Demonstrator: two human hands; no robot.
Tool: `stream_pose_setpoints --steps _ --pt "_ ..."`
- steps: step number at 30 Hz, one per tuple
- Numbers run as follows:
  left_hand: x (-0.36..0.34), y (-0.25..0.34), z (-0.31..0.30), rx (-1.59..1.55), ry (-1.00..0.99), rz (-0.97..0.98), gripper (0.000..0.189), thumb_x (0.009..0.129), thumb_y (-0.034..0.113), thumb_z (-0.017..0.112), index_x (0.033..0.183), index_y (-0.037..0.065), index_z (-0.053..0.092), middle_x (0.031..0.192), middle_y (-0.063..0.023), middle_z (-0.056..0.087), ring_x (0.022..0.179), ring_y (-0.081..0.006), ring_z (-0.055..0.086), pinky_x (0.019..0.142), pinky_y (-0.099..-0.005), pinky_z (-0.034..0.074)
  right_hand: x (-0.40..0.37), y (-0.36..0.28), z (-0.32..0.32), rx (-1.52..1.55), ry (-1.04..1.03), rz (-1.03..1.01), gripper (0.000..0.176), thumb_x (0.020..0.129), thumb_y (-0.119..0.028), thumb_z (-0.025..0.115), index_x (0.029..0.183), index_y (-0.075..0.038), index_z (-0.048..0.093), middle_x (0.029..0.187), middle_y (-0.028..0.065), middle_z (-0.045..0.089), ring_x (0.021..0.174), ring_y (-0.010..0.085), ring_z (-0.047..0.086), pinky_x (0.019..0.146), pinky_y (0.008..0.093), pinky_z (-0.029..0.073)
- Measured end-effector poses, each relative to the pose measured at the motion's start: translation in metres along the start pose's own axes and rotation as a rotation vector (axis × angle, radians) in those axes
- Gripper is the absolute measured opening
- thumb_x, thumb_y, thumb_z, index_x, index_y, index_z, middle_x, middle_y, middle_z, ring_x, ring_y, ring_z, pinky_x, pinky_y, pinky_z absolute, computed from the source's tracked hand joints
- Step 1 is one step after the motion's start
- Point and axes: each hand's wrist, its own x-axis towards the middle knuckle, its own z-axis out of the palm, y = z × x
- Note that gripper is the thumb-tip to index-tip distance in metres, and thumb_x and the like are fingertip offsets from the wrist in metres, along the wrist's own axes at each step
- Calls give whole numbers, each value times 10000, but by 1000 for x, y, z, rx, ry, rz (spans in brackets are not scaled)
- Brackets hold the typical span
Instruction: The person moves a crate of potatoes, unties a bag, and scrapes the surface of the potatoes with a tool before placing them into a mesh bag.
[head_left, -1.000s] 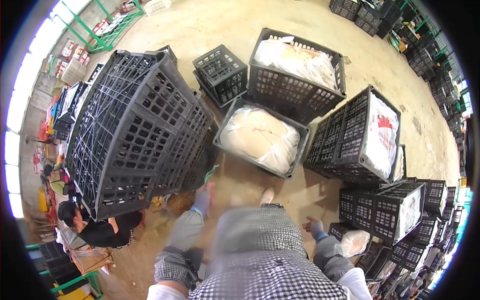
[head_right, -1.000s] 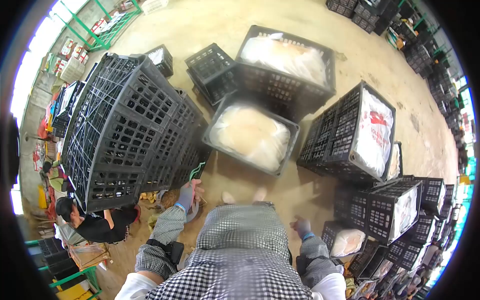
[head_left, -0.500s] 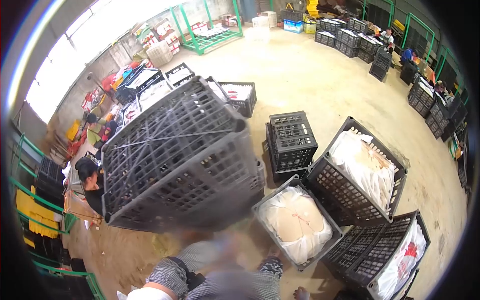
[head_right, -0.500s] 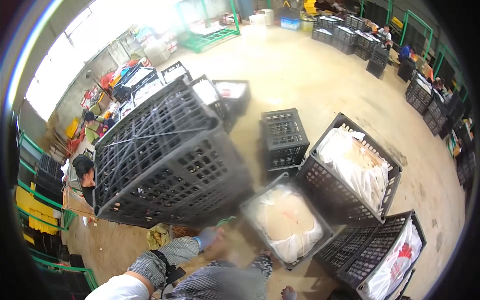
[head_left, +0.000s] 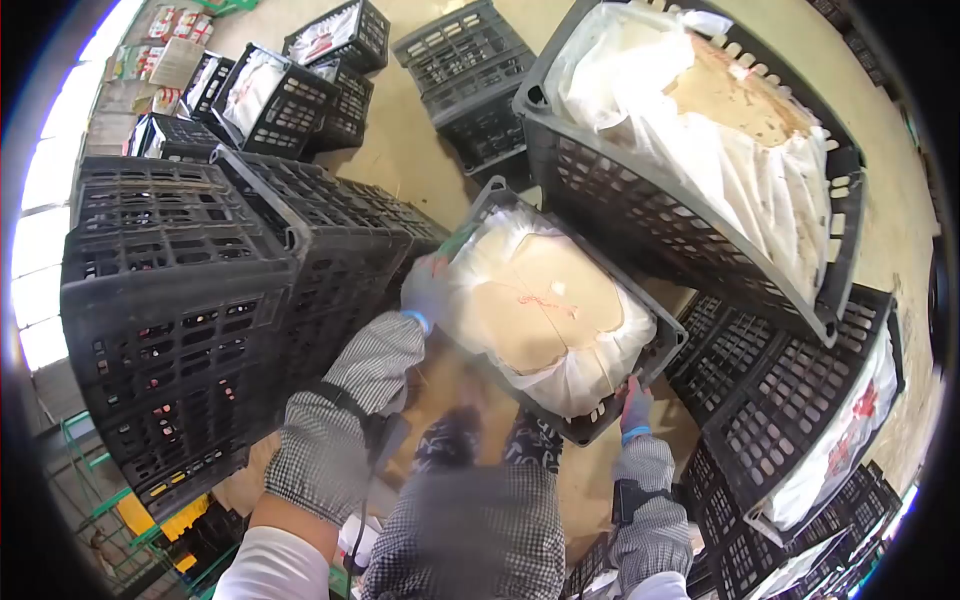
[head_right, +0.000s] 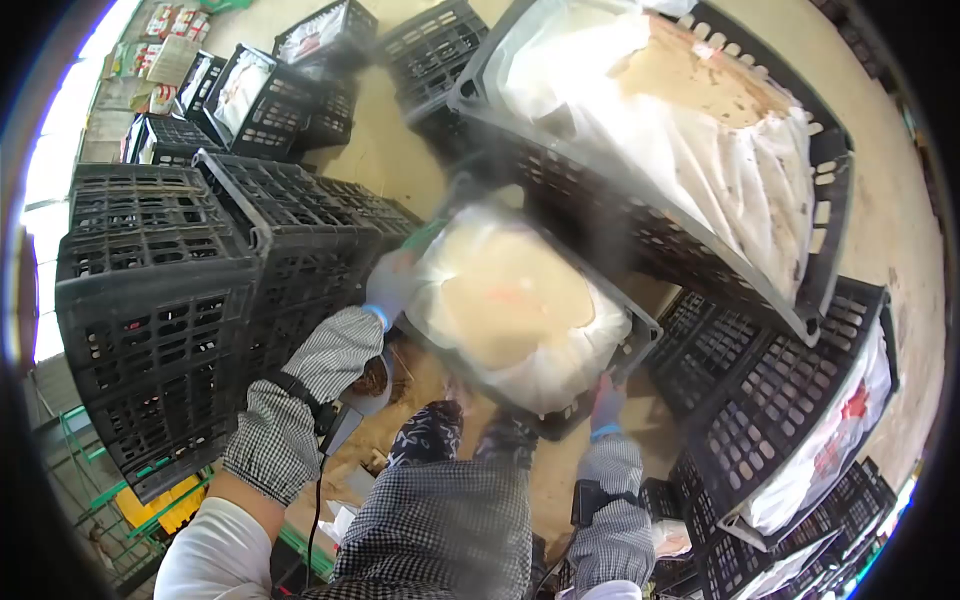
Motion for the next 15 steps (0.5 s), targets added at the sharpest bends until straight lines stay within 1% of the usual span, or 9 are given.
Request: stream_pose_setpoints --steps 1,3,4,6,9,11,12,14,15 --pt "12 -8 14 29 30 6 372 992 289 449 1172 10 617 1107 -199 646 989 -319 635 871 -376 471 3 1 4 72 -11 16 194 944 -234 603 937 -42 588 723 21 573 636 158 549 594 308 451" --pt "31 -24 35 90 98 23 364 989 270 435 1193 27 613 1147 -210 638 1063 -337 617 887 -389 464 4 -2 2 110 -101 61 186 945 -231 603 896 -55 571 701 16 548 612 154 531 575 301 441" --pt "33 -21 38 -65 51 -103 368 993 280 434 1194 30 614 1138 -207 642 1064 -331 615 890 -385 461 4 0 1 132 -146 82 187 946 -230 603 876 -61 563 690 14 536 601 153 522 566 298 437" --pt "39 -14 44 -380 -40 -348 378 1001 301 431 1195 35 617 1119 -200 648 1065 -321 611 896 -377 454 4 2 4 163 -105 109 176 945 -222 606 874 -65 567 693 15 531 589 140 502 559 286 428" --pt "44 -23 41 -368 -99 -289 418 1011 349 431 1212 27 606 1103 -185 658 1005 -307 627 889 -358 454 -7 -3 20 215 -10 105 160 942 -211 609 870 -73 572 678 7 527 570 123 484 524 282 416" --pt "51 -46 47 -351 -170 -266 440 1014 372 434 1220 20 599 1095 -170 663 955 -288 632 877 -354 457 -17 -10 33 289 46 85 166 939 -220 610 862 -79 572 666 3 528 562 118 480 503 291 411" --pt "52 -55 49 -344 -209 -251 452 1015 383 436 1224 16 595 1090 -162 666 929 -279 634 871 -353 458 -23 -16 36 294 42 97 169 935 -223 614 855 -81 572 654 2 525 549 119 476 496 294 412" --pt "55 -62 58 -514 -180 -228 436 1017 374 438 1186 7 602 1033 -145 675 888 -264 631 839 -350 469 -29 -25 44 313 27 104 174 928 -229 621 842 -85 572 629 1 520 524 122 469 481 300 414" --pt "55 -63 60 -603 -161 -216 429 1018 369 440 1167 3 605 1005 -137 679 867 -257 630 822 -348 475 -25 -20 42 291 34 98 184 927 -234 621 834 -83 572 621 2 517 510 126 463 481 301 417"
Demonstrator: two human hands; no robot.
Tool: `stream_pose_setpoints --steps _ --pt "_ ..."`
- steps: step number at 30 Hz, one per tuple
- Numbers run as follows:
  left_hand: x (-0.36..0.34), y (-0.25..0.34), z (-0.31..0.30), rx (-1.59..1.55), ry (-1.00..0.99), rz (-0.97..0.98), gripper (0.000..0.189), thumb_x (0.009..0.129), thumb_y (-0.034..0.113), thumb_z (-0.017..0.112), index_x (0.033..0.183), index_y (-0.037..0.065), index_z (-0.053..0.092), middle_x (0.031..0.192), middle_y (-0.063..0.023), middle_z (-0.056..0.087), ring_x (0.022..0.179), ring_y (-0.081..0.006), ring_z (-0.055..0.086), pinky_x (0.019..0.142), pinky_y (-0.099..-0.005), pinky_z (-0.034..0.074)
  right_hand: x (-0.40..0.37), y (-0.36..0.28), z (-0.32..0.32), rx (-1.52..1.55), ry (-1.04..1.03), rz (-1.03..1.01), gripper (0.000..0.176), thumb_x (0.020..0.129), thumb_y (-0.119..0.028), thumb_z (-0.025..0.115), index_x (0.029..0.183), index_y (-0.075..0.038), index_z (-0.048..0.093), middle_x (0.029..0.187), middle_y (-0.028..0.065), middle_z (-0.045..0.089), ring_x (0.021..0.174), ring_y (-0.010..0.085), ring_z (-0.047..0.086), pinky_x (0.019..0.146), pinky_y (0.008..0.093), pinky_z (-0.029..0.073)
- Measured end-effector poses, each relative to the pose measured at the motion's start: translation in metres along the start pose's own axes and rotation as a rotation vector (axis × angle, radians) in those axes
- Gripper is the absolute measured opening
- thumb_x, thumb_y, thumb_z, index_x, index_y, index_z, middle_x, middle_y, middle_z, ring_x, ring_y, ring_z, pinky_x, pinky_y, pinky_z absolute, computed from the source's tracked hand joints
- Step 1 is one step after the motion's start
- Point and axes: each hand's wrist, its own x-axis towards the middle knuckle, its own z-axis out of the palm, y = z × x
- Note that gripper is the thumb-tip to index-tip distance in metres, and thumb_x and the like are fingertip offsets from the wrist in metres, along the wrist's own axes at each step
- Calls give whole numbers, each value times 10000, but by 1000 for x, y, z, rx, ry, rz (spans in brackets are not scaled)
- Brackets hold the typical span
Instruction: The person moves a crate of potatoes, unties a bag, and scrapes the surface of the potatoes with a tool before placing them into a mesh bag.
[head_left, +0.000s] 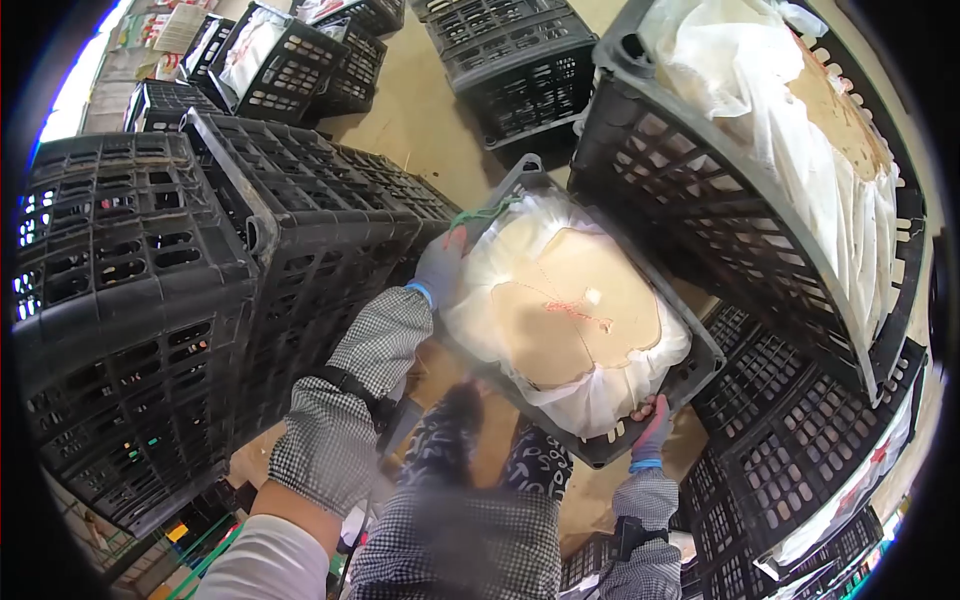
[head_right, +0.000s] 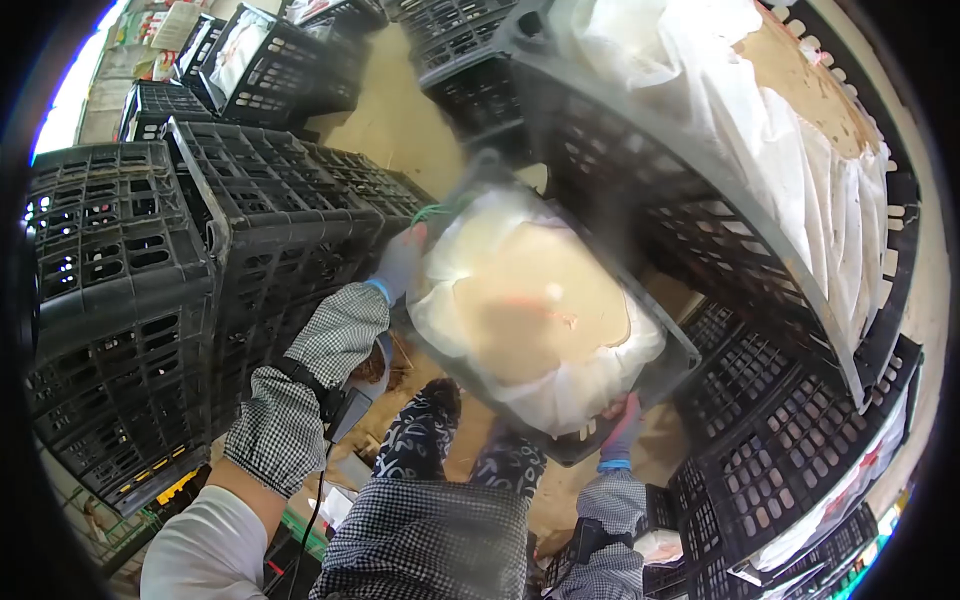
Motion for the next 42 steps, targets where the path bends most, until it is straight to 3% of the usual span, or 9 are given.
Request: stream_pose_setpoints --steps 5,9,13,16,22,26,33,37,42 --pt "55 -54 -9 117 -174 257 364 1022 322 439 1068 16 631 861 -101 662 735 -226 637 680 -344 509 7 12 -9 -82 23 -99 249 924 -261 608 787 -57 568 565 11 478 451 153 444 479 317 433" --pt "32 1 -10 -360 -243 -325 313 1013 279 441 1024 48 652 806 -96 650 629 -211 629 587 -352 513 8 10 -8 -282 47 -175 268 928 -261 557 754 -57 549 562 4 428 476 154 427 511 337 427" --pt "26 10 -6 -354 -225 -345 364 974 312 400 929 44 642 692 -96 626 606 -187 595 568 -326 462 9 11 -10 -274 36 -166 256 928 -237 546 764 -41 543 566 15 430 475 157 427 493 330 421" --pt "47 -10 -7 -38 -295 -22 452 1022 359 336 909 84 676 611 -54 592 519 -179 554 499 -319 450 19 13 -16 -192 -48 -123 238 937 -224 535 767 -58 527 579 16 431 481 157 429 487 328 424" --pt "-27 21 -7 251 -114 -93 532 1020 399 302 777 90 660 583 -58 581 504 -193 544 491 -385 411 38 5 -55 -87 -154 -30 280 933 -289 591 725 -126 502 552 -1 402 491 163 422 497 332 399" --pt "-143 44 -7 393 -89 274 291 992 186 408 863 -12 579 833 -270 604 711 -450 561 644 -497 445 14 -9 -97 -144 -203 7 275 923 -298 607 724 -135 510 554 -14 411 521 147 428 512 310 401" --pt "-258 -16 -16 490 183 441 306 1000 265 398 957 32 590 708 -185 608 649 -336 592 605 -442 469 9 -27 -140 -249 -171 -24 290 918 -275 572 680 -132 490 556 -21 386 497 143 407 492 294 369" --pt "-347 -87 -44 -482 168 -418 440 1018 403 301 965 79 595 612 -2 504 506 -77 450 464 -262 396 -41 -44 -128 -598 -201 -176 267 903 -239 574 681 -104 512 558 -11 430 461 136 424 453 303 402" --pt "-456 -204 -83 -929 450 -679 414 1016 388 290 987 93 579 613 6 517 495 -115 460 455 -268 392 -106 -13 -57 -941 -302 -180 200 873 -192 594 719 -65 583 559 -5 474 452 117 456 434 273 402"
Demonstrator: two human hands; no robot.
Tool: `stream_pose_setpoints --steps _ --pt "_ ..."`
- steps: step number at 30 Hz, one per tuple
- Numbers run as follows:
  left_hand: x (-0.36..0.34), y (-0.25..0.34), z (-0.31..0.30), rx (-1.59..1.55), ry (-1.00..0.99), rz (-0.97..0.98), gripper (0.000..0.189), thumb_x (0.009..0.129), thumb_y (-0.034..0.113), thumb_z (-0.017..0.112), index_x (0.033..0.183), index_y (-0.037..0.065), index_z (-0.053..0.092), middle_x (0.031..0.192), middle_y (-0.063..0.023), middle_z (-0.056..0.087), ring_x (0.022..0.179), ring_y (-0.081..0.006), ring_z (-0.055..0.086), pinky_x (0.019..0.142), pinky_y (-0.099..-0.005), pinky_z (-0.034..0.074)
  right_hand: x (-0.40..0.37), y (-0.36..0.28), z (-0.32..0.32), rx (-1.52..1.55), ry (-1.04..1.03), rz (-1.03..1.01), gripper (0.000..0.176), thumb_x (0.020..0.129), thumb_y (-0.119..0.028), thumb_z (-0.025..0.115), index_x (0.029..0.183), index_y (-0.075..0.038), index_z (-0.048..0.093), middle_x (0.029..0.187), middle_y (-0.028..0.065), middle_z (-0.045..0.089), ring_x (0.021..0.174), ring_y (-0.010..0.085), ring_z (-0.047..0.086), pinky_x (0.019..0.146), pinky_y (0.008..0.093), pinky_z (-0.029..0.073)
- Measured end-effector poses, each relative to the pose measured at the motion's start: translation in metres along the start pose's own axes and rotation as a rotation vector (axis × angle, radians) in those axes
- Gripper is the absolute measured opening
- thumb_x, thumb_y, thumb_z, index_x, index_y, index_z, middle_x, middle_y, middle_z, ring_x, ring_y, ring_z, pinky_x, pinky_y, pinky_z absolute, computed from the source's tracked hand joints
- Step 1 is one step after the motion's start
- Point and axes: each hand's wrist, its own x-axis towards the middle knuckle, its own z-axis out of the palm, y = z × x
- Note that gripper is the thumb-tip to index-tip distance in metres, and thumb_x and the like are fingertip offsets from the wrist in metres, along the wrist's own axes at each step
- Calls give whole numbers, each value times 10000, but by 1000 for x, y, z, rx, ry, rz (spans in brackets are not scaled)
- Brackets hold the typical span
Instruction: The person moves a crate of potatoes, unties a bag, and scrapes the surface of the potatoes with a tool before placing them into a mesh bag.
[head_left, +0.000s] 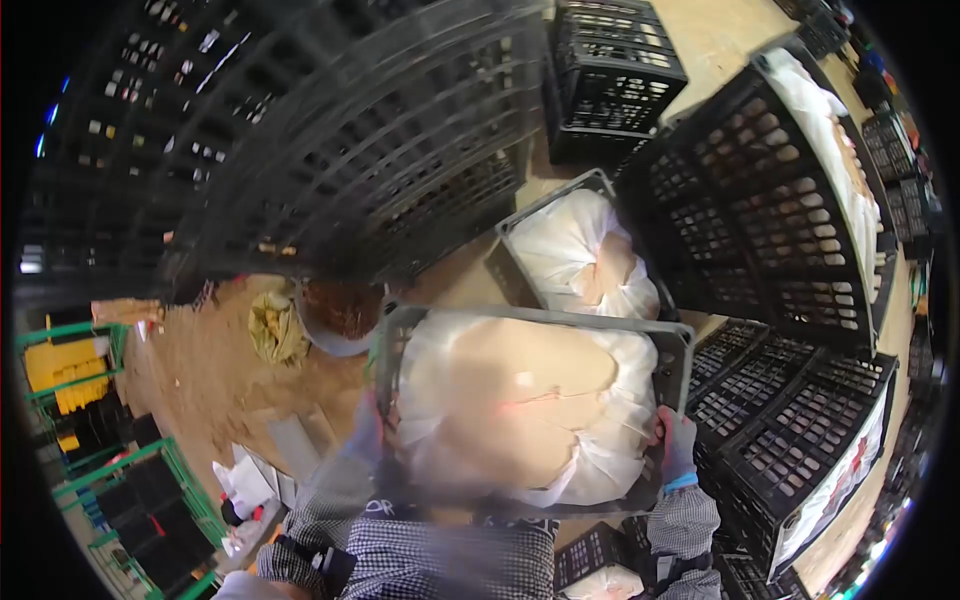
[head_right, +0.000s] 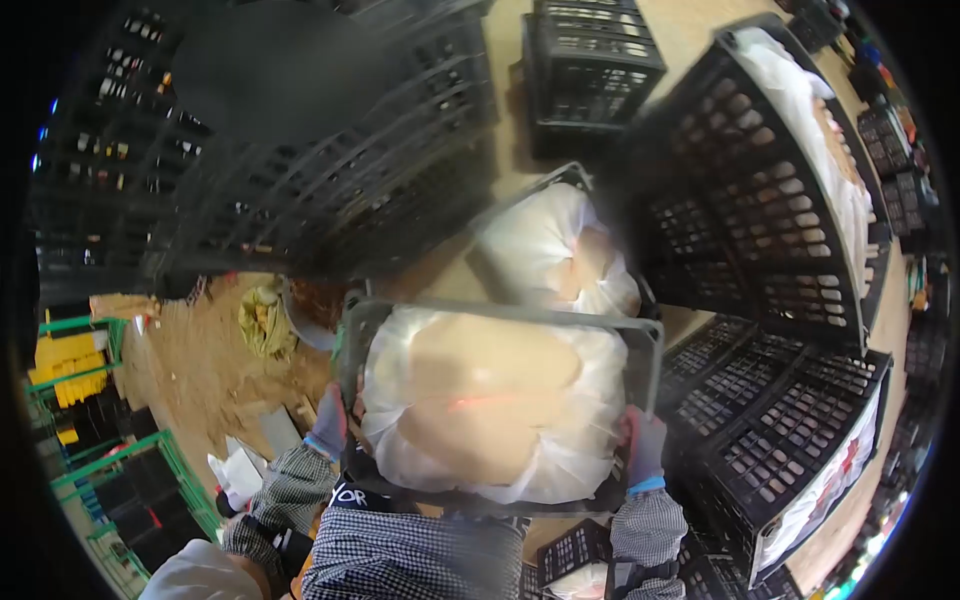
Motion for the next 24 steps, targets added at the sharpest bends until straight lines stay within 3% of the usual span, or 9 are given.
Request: stream_pose_setpoints --steps 3,5,7,9,12,15,18,24 --pt "-8 -29 -71 -193 146 50 392 1012 397 294 982 116 567 615 1 532 493 -142 474 464 -281 400 3 -9 70 -197 -183 -15 194 862 -171 598 697 -71 579 543 -14 472 431 107 439 426 261 382" --pt "-16 -44 -111 -175 197 -6 391 1007 410 304 972 120 565 630 -11 544 493 -157 480 472 -299 412 39 29 101 -363 -280 -209 196 851 -170 603 685 -70 571 540 -15 474 431 106 438 424 260 377" --pt "-1 -70 -166 -152 162 -15 397 995 424 311 954 117 560 665 -44 565 522 -183 517 482 -325 432 49 54 135 -447 -312 -238 195 841 -177 611 684 -70 569 541 -16 476 431 103 435 424 260 372" --pt "13 -89 -192 -174 174 -24 396 995 423 312 955 117 560 671 -45 568 526 -184 521 483 -325 434 51 54 179 -486 -295 -117 192 834 -193 625 695 -71 573 547 -17 480 431 100 431 425 261 368" --pt "36 -116 -214 -213 210 -62 394 994 421 314 957 116 561 679 -48 572 532 -186 526 485 -325 436 40 46 237 -422 -375 -19 196 821 -212 634 694 -75 574 555 -17 483 439 96 431 427 265 367" --pt "75 -142 -225 -244 203 -78 391 993 419 316 959 116 562 688 -51 576 539 -188 531 487 -325 439 67 67 279 -411 -373 -51 176 808 -206 633 710 -72 577 570 -13 495 448 98 433 430 268 368" --pt "112 -164 -230 -291 203 -112 389 992 417 318 961 116 562 697 -53 580 546 -190 537 489 -325 442 120 93 315 -620 -342 -45 203 849 -254 627 770 -68 610 595 -6 529 465 105 470 440 269 389" --pt "198 -201 -230 -384 226 -161 385 990 413 322 966 115 564 714 -58 588 559 -193 548 493 -326 448 208 155 359 -600 -378 -139 233 886 -271 617 759 -77 637 604 -8 558 487 112 528 446 267 418"
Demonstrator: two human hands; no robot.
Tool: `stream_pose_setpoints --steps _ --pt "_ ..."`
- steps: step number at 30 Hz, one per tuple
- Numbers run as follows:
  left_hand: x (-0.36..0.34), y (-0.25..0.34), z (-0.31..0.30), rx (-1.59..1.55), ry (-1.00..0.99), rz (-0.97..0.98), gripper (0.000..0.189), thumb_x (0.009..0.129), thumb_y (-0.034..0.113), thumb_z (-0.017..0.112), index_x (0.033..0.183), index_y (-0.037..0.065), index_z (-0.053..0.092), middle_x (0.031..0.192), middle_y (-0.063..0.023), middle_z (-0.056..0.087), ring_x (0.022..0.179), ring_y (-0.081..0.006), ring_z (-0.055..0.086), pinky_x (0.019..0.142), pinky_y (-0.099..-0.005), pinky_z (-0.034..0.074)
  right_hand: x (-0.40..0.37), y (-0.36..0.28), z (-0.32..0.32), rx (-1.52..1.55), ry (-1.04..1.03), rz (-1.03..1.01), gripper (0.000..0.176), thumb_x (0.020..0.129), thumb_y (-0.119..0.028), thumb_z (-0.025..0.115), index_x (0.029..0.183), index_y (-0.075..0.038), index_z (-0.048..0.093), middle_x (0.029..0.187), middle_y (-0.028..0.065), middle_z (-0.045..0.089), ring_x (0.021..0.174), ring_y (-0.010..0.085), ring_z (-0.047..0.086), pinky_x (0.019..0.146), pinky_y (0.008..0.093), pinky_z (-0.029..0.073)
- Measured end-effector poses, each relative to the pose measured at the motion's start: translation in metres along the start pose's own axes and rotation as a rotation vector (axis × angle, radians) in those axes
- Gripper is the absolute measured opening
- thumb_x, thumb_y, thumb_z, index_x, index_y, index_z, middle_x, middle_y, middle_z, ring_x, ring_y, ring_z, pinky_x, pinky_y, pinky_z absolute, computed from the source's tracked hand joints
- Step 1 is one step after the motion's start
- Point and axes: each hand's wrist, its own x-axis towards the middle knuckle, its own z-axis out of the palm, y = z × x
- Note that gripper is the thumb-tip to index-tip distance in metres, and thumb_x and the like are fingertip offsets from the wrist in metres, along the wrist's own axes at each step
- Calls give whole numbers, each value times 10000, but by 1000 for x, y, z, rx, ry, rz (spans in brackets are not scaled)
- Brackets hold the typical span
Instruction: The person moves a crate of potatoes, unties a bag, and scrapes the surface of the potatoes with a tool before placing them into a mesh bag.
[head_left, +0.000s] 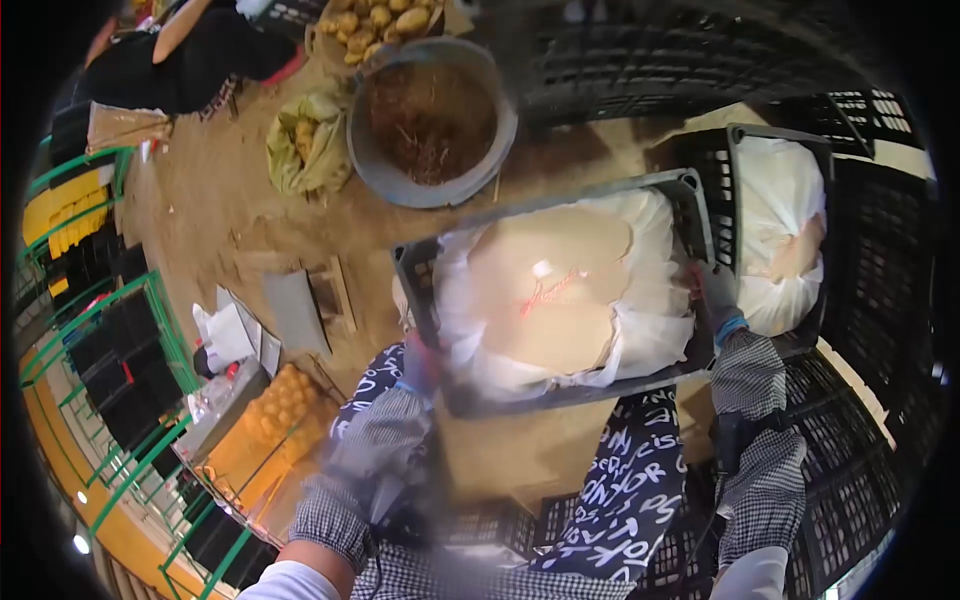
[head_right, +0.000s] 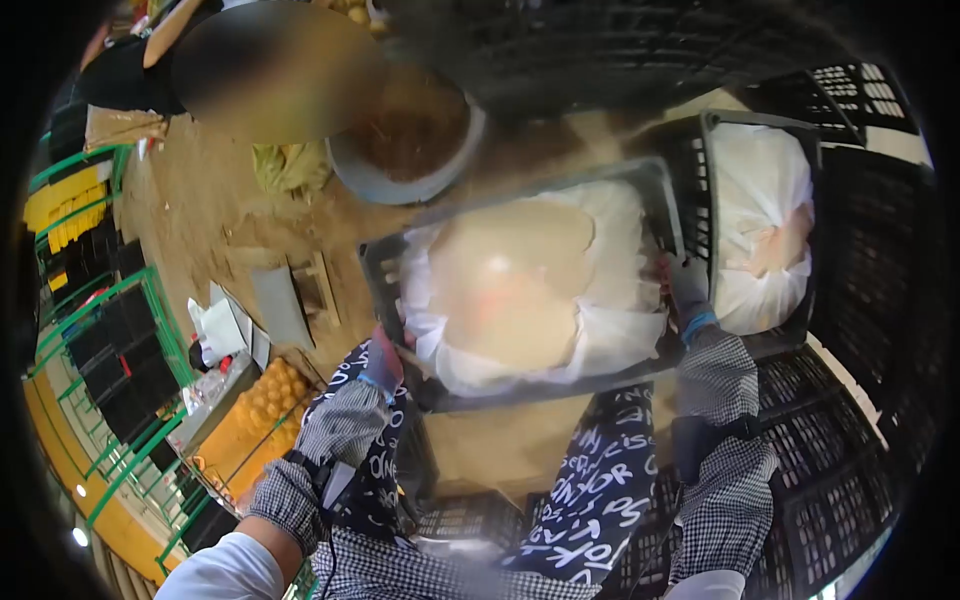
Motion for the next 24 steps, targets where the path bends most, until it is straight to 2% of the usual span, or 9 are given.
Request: stream_pose_setpoints --steps 1,4,6,10,12,15,18,23,24 --pt "17 -5 6 -22 1 -12 384 990 413 322 966 115 564 716 -59 589 561 -194 549 493 -326 449 17 10 4 -99 12 -21 226 881 -275 624 773 -77 643 605 -10 556 484 112 525 459 261 439" --pt "61 -20 11 -88 38 -56 382 989 411 324 968 115 565 725 -62 593 567 -196 555 495 -326 452 50 43 17 -108 -21 36 222 877 -279 630 781 -80 650 612 -16 559 475 108 512 464 257 441" --pt "80 -30 7 -122 69 -96 381 988 409 325 970 114 565 731 -64 596 572 -197 558 496 -326 454 38 63 27 -31 33 47 211 877 -259 631 756 -86 635 602 -29 538 484 98 493 450 250 392" --pt "104 -36 -1 -166 104 -134 378 987 407 328 973 114 566 742 -67 601 580 -199 565 499 -327 458 42 55 31 65 34 63 235 886 -286 637 752 -94 624 604 -36 520 507 91 487 483 254 391" --pt "108 -35 -5 -174 122 -145 376 987 406 329 974 114 567 748 -69 604 585 -201 569 500 -327 459 44 46 27 -91 21 53 239 884 -294 639 756 -93 622 603 -35 510 501 93 478 477 252 383" --pt "116 -30 -5 -174 132 -151 371 984 402 336 980 113 568 764 -71 610 603 -203 578 514 -329 467 37 32 35 -88 66 73 239 882 -292 640 755 -91 621 600 -29 511 493 98 475 477 256 390" --pt "131 -25 -12 -168 141 -116 360 980 395 352 993 110 571 797 -72 622 645 -207 594 552 -335 484 39 22 46 -38 -50 25 255 883 -303 644 751 -86 618 610 -24 527 499 100 487 485 258 412" --pt "138 -13 -39 -122 124 -94 344 972 382 379 1016 105 577 853 -73 641 716 -214 620 616 -344 513 54 38 72 -101 111 4 261 879 -315 647 781 -74 647 622 -17 543 516 99 504 498 255 428" --pt "130 2 -43 -106 86 -125 372 979 395 375 1067 97 578 906 -83 638 775 -226 618 678 -366 510 53 42 73 -103 132 -9 265 877 -320 648 784 -72 653 624 -17 545 521 97 508 499 253 429"
